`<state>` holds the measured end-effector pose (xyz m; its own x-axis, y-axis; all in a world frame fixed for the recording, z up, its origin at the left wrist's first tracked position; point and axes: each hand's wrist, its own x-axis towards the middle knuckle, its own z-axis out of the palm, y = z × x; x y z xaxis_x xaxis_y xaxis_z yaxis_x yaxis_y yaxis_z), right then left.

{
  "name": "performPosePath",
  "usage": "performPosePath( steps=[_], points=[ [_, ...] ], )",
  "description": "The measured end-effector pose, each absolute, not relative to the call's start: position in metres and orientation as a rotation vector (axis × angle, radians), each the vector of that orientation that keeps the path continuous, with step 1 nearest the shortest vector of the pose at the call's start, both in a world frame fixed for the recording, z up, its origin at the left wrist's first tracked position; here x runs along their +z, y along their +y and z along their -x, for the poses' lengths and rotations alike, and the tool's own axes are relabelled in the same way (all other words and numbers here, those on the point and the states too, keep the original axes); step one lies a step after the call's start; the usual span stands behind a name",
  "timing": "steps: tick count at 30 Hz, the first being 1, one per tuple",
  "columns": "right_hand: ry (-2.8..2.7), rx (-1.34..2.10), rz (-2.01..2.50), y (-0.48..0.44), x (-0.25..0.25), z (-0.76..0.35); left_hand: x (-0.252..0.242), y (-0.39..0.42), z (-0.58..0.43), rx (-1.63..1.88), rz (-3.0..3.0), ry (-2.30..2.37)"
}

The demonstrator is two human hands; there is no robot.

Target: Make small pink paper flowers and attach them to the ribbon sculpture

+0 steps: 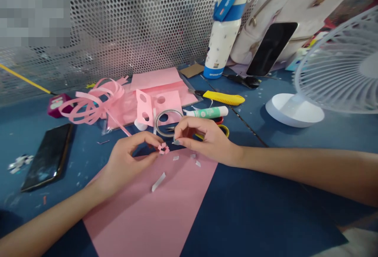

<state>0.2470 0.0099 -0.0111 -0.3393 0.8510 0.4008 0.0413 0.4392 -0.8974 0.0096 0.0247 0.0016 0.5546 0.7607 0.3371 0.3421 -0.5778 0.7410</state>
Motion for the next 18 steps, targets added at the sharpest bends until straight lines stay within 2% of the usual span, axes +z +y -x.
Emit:
performPosePath(
  steps=[8,18],
  points=[
    [-1.722,1.147,0.835,0.0052,-0.0093,-0.2428,-0.0040,0.0198,-0.0165,0.942,-2.043,0.944],
    [-1.742,1.100,0.859,0.0067,-0.0106,-0.2412,-0.0029,0.0164,-0.0167,0.964,-2.129,0.941]
  ],
)
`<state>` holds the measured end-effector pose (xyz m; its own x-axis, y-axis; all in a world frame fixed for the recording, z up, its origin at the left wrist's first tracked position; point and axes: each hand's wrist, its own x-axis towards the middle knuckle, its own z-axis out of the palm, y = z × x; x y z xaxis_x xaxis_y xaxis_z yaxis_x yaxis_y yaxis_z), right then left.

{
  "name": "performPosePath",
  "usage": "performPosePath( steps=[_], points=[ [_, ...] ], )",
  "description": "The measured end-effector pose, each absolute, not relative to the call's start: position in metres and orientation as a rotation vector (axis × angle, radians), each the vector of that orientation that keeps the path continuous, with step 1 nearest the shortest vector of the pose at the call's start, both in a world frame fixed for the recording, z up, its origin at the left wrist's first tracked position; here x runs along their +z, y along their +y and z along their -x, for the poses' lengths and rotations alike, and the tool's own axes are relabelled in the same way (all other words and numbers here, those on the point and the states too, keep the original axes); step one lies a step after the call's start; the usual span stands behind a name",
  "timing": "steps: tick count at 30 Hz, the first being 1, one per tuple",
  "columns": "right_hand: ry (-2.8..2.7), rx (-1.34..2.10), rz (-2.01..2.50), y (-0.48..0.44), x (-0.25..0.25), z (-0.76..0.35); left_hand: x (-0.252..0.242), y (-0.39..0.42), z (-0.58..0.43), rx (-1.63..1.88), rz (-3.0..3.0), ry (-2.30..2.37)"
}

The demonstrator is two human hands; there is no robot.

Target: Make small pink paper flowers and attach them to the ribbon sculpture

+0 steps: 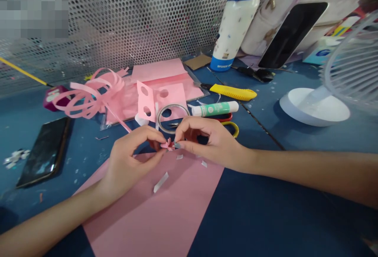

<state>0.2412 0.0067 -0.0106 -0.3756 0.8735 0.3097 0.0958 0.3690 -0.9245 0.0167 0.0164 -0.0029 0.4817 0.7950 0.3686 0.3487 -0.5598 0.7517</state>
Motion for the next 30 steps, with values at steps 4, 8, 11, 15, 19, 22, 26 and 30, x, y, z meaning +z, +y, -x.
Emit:
performPosePath(
  steps=[4,8,11,15,19,22,26,30],
  points=[
    [-1.751,1.078,0.869,0.0070,-0.0120,-0.2408,-0.0030,0.0152,-0.0156,0.979,-2.145,0.932],
    [-1.767,1.044,0.867,0.0069,-0.0119,-0.2412,-0.0024,0.0143,-0.0151,0.994,-2.170,0.941],
    [-1.781,1.002,0.870,0.0068,-0.0115,-0.2415,-0.0017,0.0139,-0.0158,0.992,-2.202,0.937],
    [-1.792,0.981,0.877,0.0067,-0.0122,-0.2416,-0.0024,0.0145,-0.0165,1.031,-2.277,0.905],
    [-1.798,0.960,0.881,0.0069,-0.0133,-0.2420,-0.0038,0.0159,-0.0171,1.091,-2.328,0.852],
    [-1.808,0.944,0.873,0.0071,-0.0134,-0.2421,-0.0039,0.0162,-0.0180,1.117,-2.352,0.820],
    [-1.809,0.927,0.867,0.0070,-0.0134,-0.2418,-0.0031,0.0152,-0.0185,1.135,-2.358,0.797],
    [-1.803,0.938,0.879,0.0072,-0.0144,-0.2417,-0.0021,0.0148,-0.0179,1.146,-2.362,0.762]
  ],
)
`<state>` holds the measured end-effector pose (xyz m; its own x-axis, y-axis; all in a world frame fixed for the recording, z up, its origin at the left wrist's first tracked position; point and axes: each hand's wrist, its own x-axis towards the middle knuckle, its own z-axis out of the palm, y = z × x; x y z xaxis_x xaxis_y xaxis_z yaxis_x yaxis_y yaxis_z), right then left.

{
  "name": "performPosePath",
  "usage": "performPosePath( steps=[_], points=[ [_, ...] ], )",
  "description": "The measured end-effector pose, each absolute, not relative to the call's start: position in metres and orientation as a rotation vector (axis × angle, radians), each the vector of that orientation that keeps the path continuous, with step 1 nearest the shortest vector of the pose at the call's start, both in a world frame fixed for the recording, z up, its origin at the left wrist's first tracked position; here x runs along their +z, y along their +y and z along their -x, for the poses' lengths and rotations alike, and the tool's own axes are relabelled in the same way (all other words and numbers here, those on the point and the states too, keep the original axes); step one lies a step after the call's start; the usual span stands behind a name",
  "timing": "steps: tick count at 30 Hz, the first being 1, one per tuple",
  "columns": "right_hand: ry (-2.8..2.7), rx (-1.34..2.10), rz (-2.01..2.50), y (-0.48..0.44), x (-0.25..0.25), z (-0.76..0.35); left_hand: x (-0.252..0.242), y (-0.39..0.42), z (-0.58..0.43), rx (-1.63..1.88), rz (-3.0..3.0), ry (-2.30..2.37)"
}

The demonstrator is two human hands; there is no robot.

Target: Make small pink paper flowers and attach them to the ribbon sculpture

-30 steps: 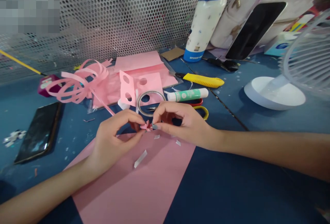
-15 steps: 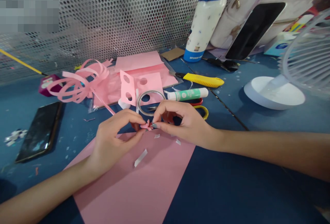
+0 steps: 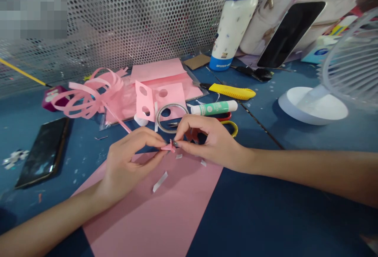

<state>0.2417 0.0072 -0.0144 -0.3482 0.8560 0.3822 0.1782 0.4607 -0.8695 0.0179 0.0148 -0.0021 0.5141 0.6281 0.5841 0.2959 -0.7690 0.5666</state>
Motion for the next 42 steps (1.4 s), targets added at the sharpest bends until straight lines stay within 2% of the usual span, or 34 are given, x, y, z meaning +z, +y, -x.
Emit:
performPosePath(
  steps=[16,42],
  points=[
    [-1.770,1.009,0.880,0.0083,-0.0139,-0.2410,-0.0059,0.0162,-0.0148,1.067,-2.054,0.785],
    [-1.782,1.177,0.870,0.0075,-0.0066,-0.2421,-0.0098,0.0170,-0.0076,0.987,-2.153,0.734]
  ],
)
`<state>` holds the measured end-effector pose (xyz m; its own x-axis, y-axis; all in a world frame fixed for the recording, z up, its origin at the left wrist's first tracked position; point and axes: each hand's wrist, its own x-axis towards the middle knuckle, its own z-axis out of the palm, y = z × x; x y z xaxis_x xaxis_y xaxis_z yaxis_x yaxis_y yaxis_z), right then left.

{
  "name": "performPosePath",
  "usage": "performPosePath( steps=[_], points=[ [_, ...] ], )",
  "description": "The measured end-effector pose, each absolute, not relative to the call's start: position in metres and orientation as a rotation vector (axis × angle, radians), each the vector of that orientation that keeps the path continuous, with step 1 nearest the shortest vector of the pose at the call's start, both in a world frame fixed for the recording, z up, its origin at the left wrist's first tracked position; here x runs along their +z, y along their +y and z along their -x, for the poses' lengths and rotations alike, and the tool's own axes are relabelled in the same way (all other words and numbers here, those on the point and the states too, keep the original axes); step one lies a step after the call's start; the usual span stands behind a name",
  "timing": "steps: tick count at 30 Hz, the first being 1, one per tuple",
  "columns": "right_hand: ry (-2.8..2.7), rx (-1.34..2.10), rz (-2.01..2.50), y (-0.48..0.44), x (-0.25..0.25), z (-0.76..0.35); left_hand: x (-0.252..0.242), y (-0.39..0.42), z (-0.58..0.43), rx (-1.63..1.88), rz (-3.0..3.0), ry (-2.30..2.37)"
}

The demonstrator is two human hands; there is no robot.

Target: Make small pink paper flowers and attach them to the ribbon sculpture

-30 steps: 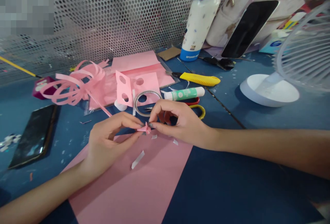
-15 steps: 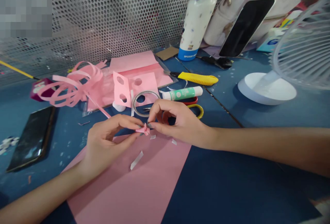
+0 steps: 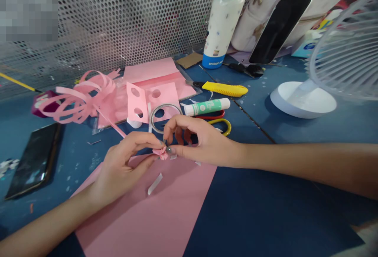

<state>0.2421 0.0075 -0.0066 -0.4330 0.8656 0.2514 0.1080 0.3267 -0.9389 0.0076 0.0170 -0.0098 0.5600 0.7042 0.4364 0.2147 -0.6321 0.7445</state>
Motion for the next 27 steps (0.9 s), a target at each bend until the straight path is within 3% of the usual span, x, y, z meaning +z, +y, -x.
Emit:
performPosePath(
  steps=[27],
  points=[
    [-1.695,1.177,0.848,0.0056,-0.0097,-0.2396,-0.0032,0.0162,-0.0104,1.011,-2.058,0.781]
  ],
)
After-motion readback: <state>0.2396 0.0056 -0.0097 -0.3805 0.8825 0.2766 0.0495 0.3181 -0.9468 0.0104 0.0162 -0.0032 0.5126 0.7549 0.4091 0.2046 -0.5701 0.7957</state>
